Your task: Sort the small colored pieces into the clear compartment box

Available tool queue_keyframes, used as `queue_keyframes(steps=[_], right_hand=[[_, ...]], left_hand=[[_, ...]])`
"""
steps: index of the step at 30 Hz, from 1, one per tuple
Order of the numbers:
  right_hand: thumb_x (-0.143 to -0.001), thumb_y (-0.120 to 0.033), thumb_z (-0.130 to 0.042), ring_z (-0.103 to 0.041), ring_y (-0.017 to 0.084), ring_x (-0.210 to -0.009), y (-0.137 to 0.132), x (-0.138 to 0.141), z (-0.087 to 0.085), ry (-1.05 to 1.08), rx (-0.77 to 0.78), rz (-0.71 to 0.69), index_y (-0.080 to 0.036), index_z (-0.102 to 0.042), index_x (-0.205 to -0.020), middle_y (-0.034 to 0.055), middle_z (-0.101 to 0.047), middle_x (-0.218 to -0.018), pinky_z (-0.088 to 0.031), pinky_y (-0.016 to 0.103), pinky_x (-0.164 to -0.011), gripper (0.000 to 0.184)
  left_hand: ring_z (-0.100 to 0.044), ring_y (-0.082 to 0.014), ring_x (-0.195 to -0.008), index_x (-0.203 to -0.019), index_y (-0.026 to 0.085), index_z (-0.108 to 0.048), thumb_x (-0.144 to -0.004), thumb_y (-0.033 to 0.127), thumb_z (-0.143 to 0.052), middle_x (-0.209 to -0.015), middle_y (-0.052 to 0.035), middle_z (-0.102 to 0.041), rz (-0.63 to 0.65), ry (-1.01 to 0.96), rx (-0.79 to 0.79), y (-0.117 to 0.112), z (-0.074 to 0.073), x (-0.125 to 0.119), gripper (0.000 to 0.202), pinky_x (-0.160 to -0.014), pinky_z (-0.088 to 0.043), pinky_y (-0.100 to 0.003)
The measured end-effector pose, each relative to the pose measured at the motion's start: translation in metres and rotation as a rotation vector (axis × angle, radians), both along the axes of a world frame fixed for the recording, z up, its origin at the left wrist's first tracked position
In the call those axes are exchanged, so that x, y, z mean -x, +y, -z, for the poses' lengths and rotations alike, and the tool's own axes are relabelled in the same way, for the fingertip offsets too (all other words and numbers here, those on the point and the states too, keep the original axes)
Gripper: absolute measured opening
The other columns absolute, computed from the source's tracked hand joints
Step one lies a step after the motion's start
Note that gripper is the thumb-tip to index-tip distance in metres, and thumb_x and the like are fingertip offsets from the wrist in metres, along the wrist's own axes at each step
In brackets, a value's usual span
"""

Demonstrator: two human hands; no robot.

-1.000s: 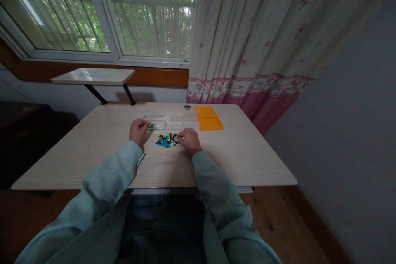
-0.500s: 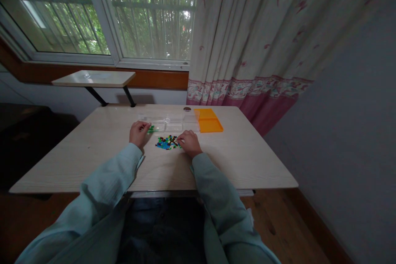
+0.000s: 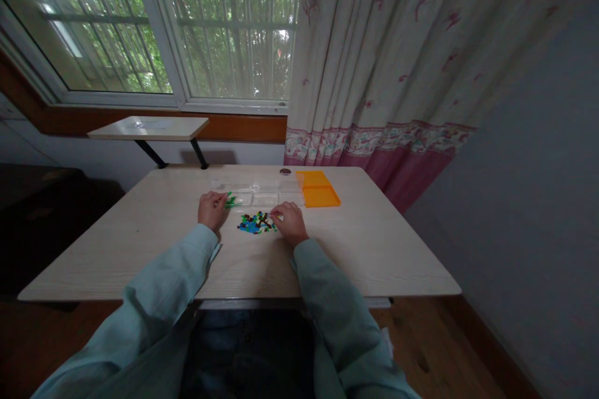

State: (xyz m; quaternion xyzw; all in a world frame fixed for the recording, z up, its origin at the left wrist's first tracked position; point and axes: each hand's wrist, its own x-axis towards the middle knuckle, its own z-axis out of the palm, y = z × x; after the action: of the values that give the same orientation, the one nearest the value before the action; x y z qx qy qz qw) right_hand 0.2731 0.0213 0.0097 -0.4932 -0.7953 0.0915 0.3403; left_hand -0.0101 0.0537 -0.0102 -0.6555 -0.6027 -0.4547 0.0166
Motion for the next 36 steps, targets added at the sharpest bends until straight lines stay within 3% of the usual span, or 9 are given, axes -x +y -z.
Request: queue_keyframes(steps=[5,10,15,18,22,36], right_hand=[[-0.082,-0.028,-0.067,-0.055,0.019,-0.086,-0.001,0.002,0.000,0.064,-0.007,-0.015,-0.019,-0.071,-0.081,0.0046,-0.066,-0.082,-0.039,0.032,-0.084,0.010],[-0.081,-0.036,-0.065,-0.056,0.017,-0.077,0.000,0.008,0.003,0.342,0.089,-0.030,-0.018,-0.071,-0.080,0.0046,-0.065,-0.079,-0.045,0.030,-0.077,0.019],[-0.076,-0.050,-0.065,-0.059,0.017,-0.076,0.001,0.014,0.005,0.553,0.225,-0.061,-0.017,-0.072,-0.081,0.0060,-0.067,-0.082,-0.048,0.030,-0.073,0.034],[-0.075,-0.052,-0.065,-0.061,0.017,-0.079,0.001,0.016,0.006,0.582,0.269,-0.096,-0.018,-0.072,-0.081,0.0058,-0.068,-0.083,-0.049,0.030,-0.075,0.036],[-0.074,-0.054,-0.065,-0.062,0.018,-0.081,0.001,0.019,0.005,0.618,0.304,-0.138,-0.018,-0.072,-0.080,0.0049,-0.068,-0.082,-0.050,0.031,-0.076,0.038],[-0.084,-0.052,-0.053,-0.060,0.016,-0.076,-0.005,0.022,0.000,0.458,0.236,-0.195,-0.019,-0.070,-0.076,0.0032,-0.065,-0.075,-0.047,0.027,-0.072,0.038]], left_hand=[[-0.054,-0.0219,-0.081,-0.094,0.020,-0.076,-0.091,0.039,-0.047,-0.078,-0.0074,-0.063,-0.016,-0.003,-0.006,-0.001,-0.003,-0.001,0.035,-0.084,-0.041,-0.039],[-0.053,-0.0224,-0.083,-0.096,0.023,-0.075,-0.092,0.038,-0.047,-0.079,-0.0070,-0.061,0.020,0.020,-0.048,-0.008,-0.009,-0.008,0.032,-0.082,-0.042,-0.038],[-0.052,-0.0224,-0.086,-0.101,0.024,-0.074,-0.093,0.035,-0.048,-0.082,-0.0072,-0.060,0.217,0.099,-0.093,-0.029,-0.021,-0.035,0.029,-0.080,-0.042,-0.038],[-0.052,-0.0220,-0.091,-0.108,0.026,-0.071,-0.093,0.034,-0.048,-0.088,-0.0077,-0.061,0.396,0.155,-0.106,-0.044,-0.029,-0.056,0.028,-0.082,-0.042,-0.039],[-0.052,-0.0215,-0.090,-0.114,0.029,-0.068,-0.091,0.039,-0.054,-0.089,-0.0067,-0.061,0.516,0.209,-0.105,-0.054,-0.034,-0.073,0.029,-0.082,-0.042,-0.038],[-0.052,-0.0209,-0.085,-0.099,0.026,-0.074,-0.091,0.040,-0.055,-0.081,-0.0065,-0.062,0.486,0.189,-0.129,-0.050,-0.031,-0.069,0.025,-0.077,-0.043,-0.037]])
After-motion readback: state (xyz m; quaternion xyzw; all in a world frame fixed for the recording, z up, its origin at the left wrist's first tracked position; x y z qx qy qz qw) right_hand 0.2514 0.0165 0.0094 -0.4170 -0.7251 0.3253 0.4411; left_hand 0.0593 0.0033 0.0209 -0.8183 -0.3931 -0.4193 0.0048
